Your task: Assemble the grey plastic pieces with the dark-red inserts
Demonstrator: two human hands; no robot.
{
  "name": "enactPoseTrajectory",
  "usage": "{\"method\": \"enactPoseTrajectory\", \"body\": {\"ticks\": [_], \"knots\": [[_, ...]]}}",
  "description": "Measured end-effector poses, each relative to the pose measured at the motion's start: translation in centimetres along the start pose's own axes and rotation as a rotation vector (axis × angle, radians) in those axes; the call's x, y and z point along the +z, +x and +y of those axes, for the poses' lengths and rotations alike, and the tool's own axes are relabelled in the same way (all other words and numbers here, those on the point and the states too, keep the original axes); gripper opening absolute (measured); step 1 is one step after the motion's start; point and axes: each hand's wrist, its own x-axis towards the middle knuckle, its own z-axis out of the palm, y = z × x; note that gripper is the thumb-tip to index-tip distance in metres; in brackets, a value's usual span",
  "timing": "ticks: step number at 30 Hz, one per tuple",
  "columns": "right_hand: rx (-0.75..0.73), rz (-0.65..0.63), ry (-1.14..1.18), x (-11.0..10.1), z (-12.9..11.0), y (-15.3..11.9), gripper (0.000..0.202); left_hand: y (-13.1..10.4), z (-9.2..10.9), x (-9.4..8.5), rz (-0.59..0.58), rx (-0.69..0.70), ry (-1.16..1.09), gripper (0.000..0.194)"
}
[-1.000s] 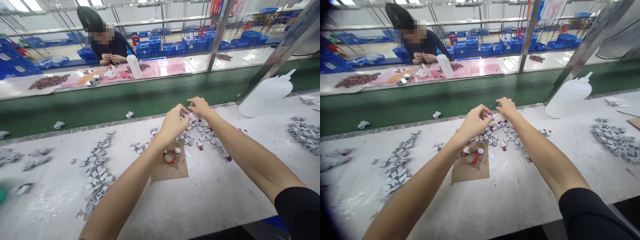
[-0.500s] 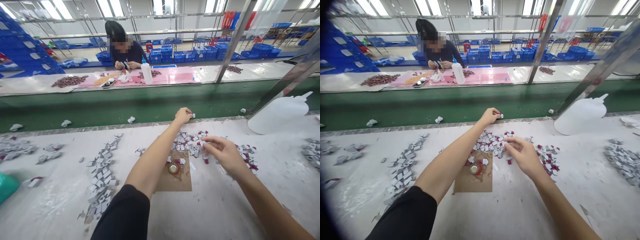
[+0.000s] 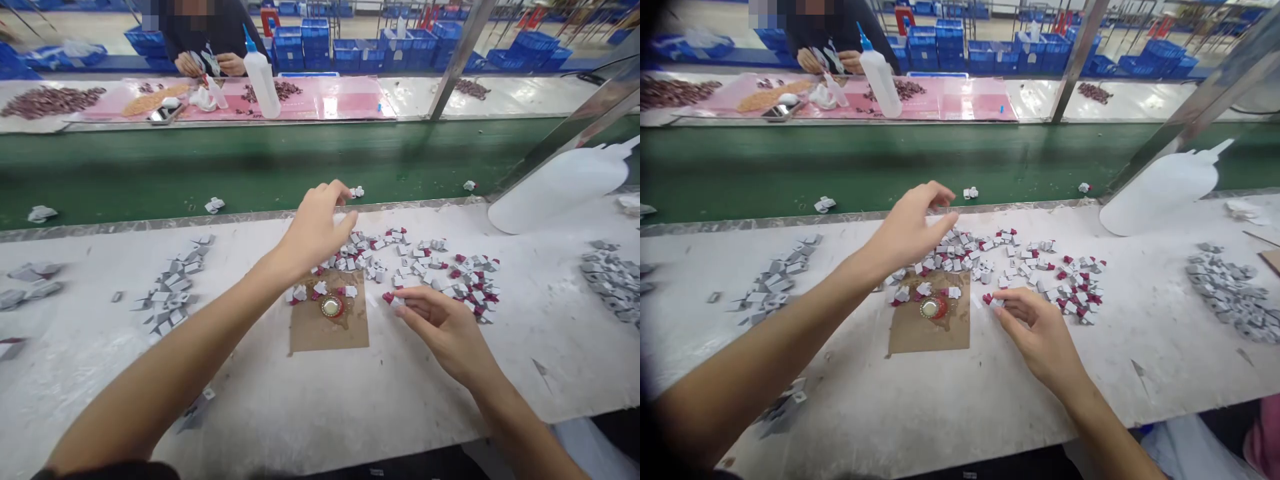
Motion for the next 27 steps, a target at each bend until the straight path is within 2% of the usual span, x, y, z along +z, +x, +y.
{"method": "enactPoseTrajectory", "body": {"ticks": [1, 3, 6, 8, 12, 17, 21, 27], "knots": [[-0.036, -0.004, -0.074, 0.1, 0.2, -0.4, 0.028, -2.6, -0.1, -1.2, 0.006, 0.053, 0.023, 0.025], [-0.126, 0.005, -0.211, 0.2, 0.6, -1.1, 0.023, -7.5, -0.3, -3.4, 0.024, 0.069, 0.107, 0.022], [-0.25, 0.024, -0.348, 0.3, 1.3, -1.6, 0.017, -13.6, -0.9, -5.8, 0.135, 0.018, 0.243, 0.019], [-0.307, 0.04, -0.42, 0.3, 1.6, -1.7, 0.015, -16.8, -1.9, -6.6, 0.228, -0.065, 0.317, 0.018], [-0.367, 0.066, -0.54, 0.3, 1.9, -1.7, 0.017, -22.7, -4.5, -6.6, 0.375, -0.251, 0.419, 0.016], [-0.428, 0.071, -0.635, 0.3, 1.9, -1.8, 0.02, -29.8, -6.4, -4.2, 0.377, -0.337, 0.577, 0.02], [-0.471, 0.089, -0.692, 0.4, 1.9, -1.6, 0.022, -33.0, -6.5, -2.7, 0.394, -0.418, 0.647, 0.027], [-0.477, 0.066, -0.702, 0.0, 1.8, -1.5, 0.022, -33.4, -6.6, -1.6, 0.499, -0.486, 0.605, 0.026]]}}
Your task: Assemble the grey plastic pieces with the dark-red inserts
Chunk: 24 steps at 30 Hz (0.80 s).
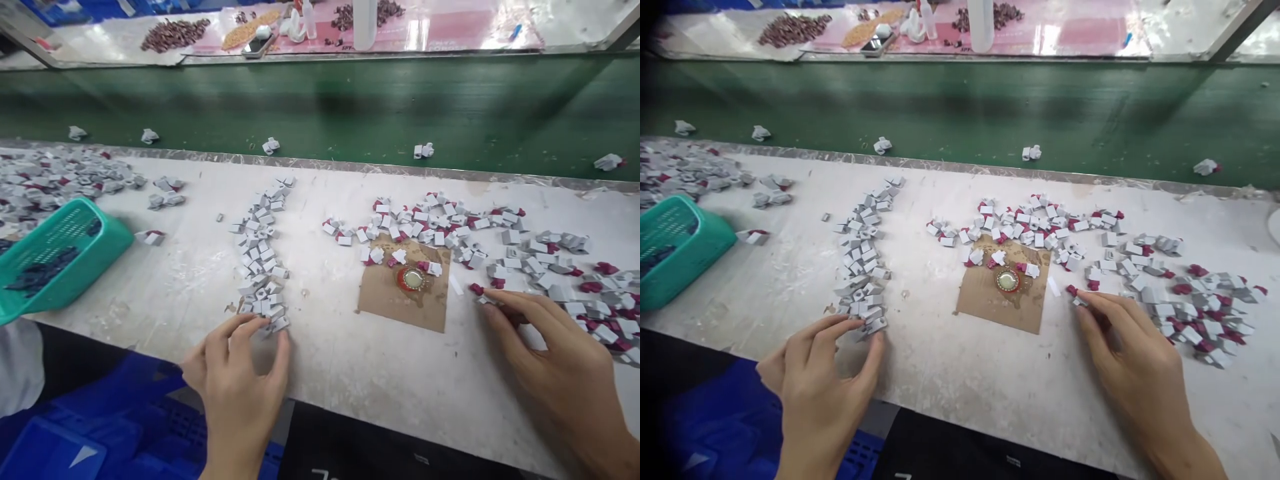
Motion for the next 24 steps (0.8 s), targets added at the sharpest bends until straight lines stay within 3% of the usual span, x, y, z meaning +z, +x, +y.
{"method": "enactPoseTrajectory", "body": {"ticks": [4, 9, 13, 16, 20, 24], "knots": [[0.082, -0.029, 0.131, -0.4, -0.1, -0.2, 0.016, -0.2, 0.0, 0.5, 0.08, 0.016, 0.054, 0.023], [0.279, -0.066, 0.461, -0.4, -2.1, 0.8, 0.013, 0.3, -0.1, 0.6, 0.049, 0.101, 0.053, 0.015], [0.278, -0.147, 0.612, 0.2, -4.1, 2.6, 0.014, 0.8, 0.7, 0.2, 0.025, 0.215, -0.06, 0.013], [0.239, -0.16, 0.604, 0.8, -4.8, 3.8, 0.016, 1.0, 2.2, -0.1, 0.017, 0.307, -0.189, 0.025], [0.193, -0.172, 0.589, 1.2, -5.1, 4.6, 0.016, 1.1, 3.9, 0.0, -0.118, 0.341, -0.345, 0.023], [0.175, -0.19, 0.587, 1.3, -5.3, 4.8, 0.016, 1.2, 4.3, 1.1, -0.251, 0.358, -0.429, 0.023]]}}
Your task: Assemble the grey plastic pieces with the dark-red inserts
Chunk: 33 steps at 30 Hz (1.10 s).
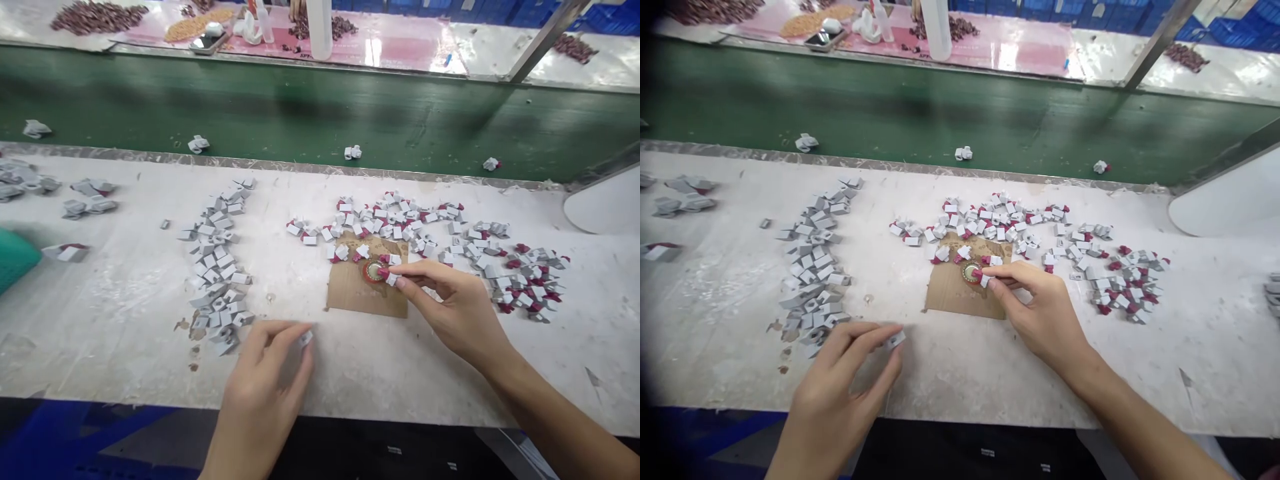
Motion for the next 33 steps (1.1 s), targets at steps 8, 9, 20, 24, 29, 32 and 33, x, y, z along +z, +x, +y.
{"method": "enactPoseTrajectory", "body": {"ticks": [8, 9, 20, 24, 29, 32, 33], "knots": [[0.068, 0.037, 0.162, -0.1, 0.2, 0.1, 0.013, 1.3, -0.3, 0.6, -0.101, -0.183, -0.281, 0.016], [0.095, 0.043, 0.216, -0.2, 0.2, 0.1, 0.012, 2.0, 0.2, 0.7, -0.108, -0.229, -0.377, 0.014], [0.227, -0.057, 0.65, -0.1, -0.4, -1.0, 0.012, 8.8, 5.9, 3.1, -0.219, -0.428, -1.12, 0.014], [0.206, -0.032, 0.667, 0.1, -0.2, -1.4, 0.009, 8.9, 6.1, 3.7, -0.261, -0.434, -1.104, 0.021], [0.191, -0.041, 0.633, 0.0, -0.1, -1.7, 0.01, 9.2, 6.2, 4.1, -0.273, -0.419, -1.056, 0.022], [0.171, -0.055, 0.581, -0.2, -0.4, -1.6, 0.009, 9.3, 6.2, 4.0, -0.274, -0.386, -1.012, 0.017], [0.161, -0.065, 0.565, -0.3, -0.5, -1.5, 0.01, 9.4, 6.2, 3.9, -0.279, -0.366, -0.998, 0.015]]}}
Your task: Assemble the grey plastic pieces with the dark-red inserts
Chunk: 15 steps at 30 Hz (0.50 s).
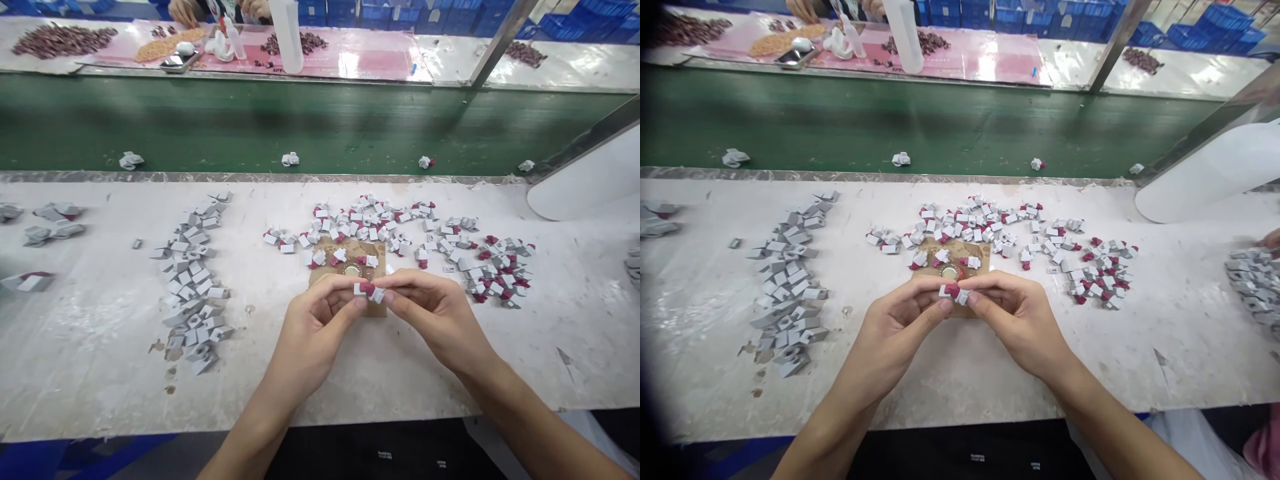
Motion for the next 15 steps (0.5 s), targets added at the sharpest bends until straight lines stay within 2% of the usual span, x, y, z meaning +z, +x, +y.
{"method": "enactPoseTrajectory", "body": {"ticks": [6, 10, 12, 13, 15], "knots": [[-0.018, -0.079, -0.063, -0.3, -0.8, 0.4, 0.01, 0.3, 0.7, -1.2, -0.082, 0.054, 0.165, 0.014], [-0.012, -0.177, -0.061, -0.8, -1.9, 1.4, 0.013, 1.3, 2.0, -2.1, -0.105, 0.058, 0.221, 0.014], [-0.054, -0.227, -0.174, -1.5, -2.8, 3.3, 0.015, 2.2, 2.9, -2.5, -0.101, 0.073, 0.254, 0.017], [-0.089, -0.206, -0.274, -2.0, -3.2, 4.8, 0.017, 2.8, 3.4, -2.6, -0.087, 0.087, 0.275, 0.018], [-0.164, -0.032, -0.535, -3.5, -3.9, 8.8, 0.023, 4.3, 4.3, -2.6, -0.042, 0.119, 0.313, 0.019]]}}
